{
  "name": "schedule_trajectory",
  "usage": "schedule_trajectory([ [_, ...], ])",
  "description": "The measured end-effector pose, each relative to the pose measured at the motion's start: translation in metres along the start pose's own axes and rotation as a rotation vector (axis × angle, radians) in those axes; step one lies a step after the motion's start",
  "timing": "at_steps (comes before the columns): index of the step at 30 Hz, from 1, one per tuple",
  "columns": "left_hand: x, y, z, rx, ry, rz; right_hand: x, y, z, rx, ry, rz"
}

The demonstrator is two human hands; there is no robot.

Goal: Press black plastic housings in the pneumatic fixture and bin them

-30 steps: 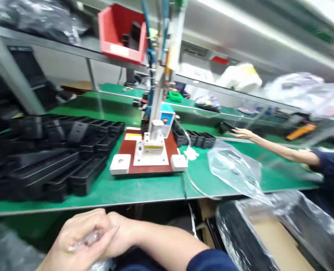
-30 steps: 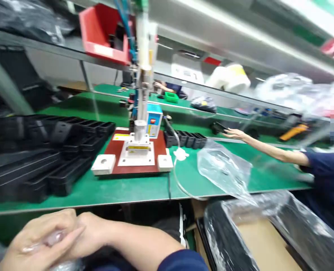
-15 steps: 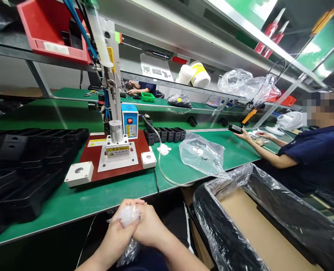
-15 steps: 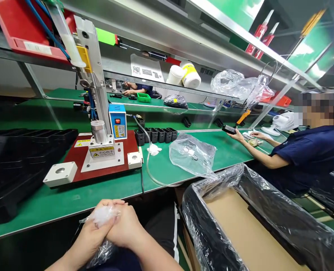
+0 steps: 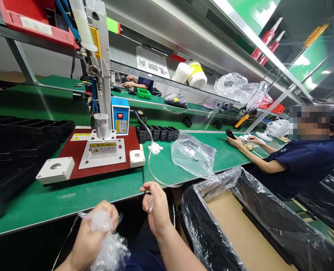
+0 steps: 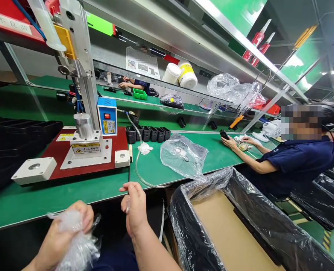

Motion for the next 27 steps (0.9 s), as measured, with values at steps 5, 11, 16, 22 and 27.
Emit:
schedule_trajectory([
  [5,0.054,-0.004,0.0,-0.003,0.276,0.195,0.029,-0.013,-0.003,0.072,0.109,0.06],
  [11,0.042,-0.017,0.014,0.164,0.149,0.286,0.056,-0.028,-0.007,0.143,0.341,0.023],
  [16,0.012,-0.012,0.025,0.026,-0.035,0.121,0.043,-0.034,0.001,0.108,0.305,-0.021],
  [22,0.002,0.017,0.029,-0.166,-0.087,-0.117,0.006,-0.034,0.016,0.085,0.038,-0.022],
  [27,-0.002,0.027,0.028,-0.23,-0.114,-0.181,-0.01,-0.025,0.023,0.006,-0.025,-0.047],
])
Point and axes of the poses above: each hand's wrist, its own z-axis towards the middle knuckle, its own x-axis out of the palm, y = z × x, the point moved 10 cm from there along z, towards the middle knuckle, and after that the axes turned 4 degrees about -z, right-handed, at the moved point
